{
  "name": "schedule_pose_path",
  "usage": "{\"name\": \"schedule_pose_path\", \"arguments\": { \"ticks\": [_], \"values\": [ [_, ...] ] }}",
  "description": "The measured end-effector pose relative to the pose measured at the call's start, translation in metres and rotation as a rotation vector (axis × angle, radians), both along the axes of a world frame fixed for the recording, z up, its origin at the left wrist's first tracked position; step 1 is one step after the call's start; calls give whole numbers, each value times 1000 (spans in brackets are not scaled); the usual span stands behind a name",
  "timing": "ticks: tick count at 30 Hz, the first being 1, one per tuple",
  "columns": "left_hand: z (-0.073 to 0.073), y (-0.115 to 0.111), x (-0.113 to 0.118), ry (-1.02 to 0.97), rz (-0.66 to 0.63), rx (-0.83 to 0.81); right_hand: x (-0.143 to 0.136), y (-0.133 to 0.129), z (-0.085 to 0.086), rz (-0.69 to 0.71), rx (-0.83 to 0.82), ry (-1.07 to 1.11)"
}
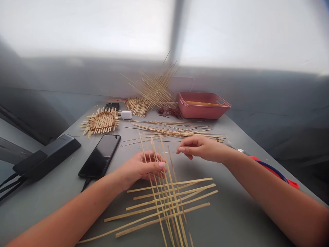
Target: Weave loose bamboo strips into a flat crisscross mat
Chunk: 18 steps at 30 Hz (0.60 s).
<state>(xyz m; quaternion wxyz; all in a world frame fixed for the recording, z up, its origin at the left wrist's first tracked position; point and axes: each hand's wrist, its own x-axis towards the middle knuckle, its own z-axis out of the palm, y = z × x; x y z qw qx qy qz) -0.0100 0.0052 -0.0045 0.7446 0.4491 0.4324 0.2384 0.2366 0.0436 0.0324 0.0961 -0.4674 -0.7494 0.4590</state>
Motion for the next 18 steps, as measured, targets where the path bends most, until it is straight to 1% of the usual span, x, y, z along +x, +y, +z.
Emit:
{"name": "schedule_pose_path", "arguments": {
  "ticks": [3, 6, 10, 15, 18],
  "values": [
    [-2, 0, 1, -16, 23, 18, -1, 0, 0, 6, -69, 43],
    [-3, 0, 1, -35, 32, 13, 2, 0, 1, 19, -119, 15],
    [-3, 0, 2, -19, 17, 32, 4, 1, -1, 36, -85, -7],
    [-1, 0, 1, -12, 2, 39, 0, -2, -1, 62, -137, 24],
    [-1, -1, 1, -16, 10, 34, -1, -3, 1, 82, -104, 38]
  ]
}}
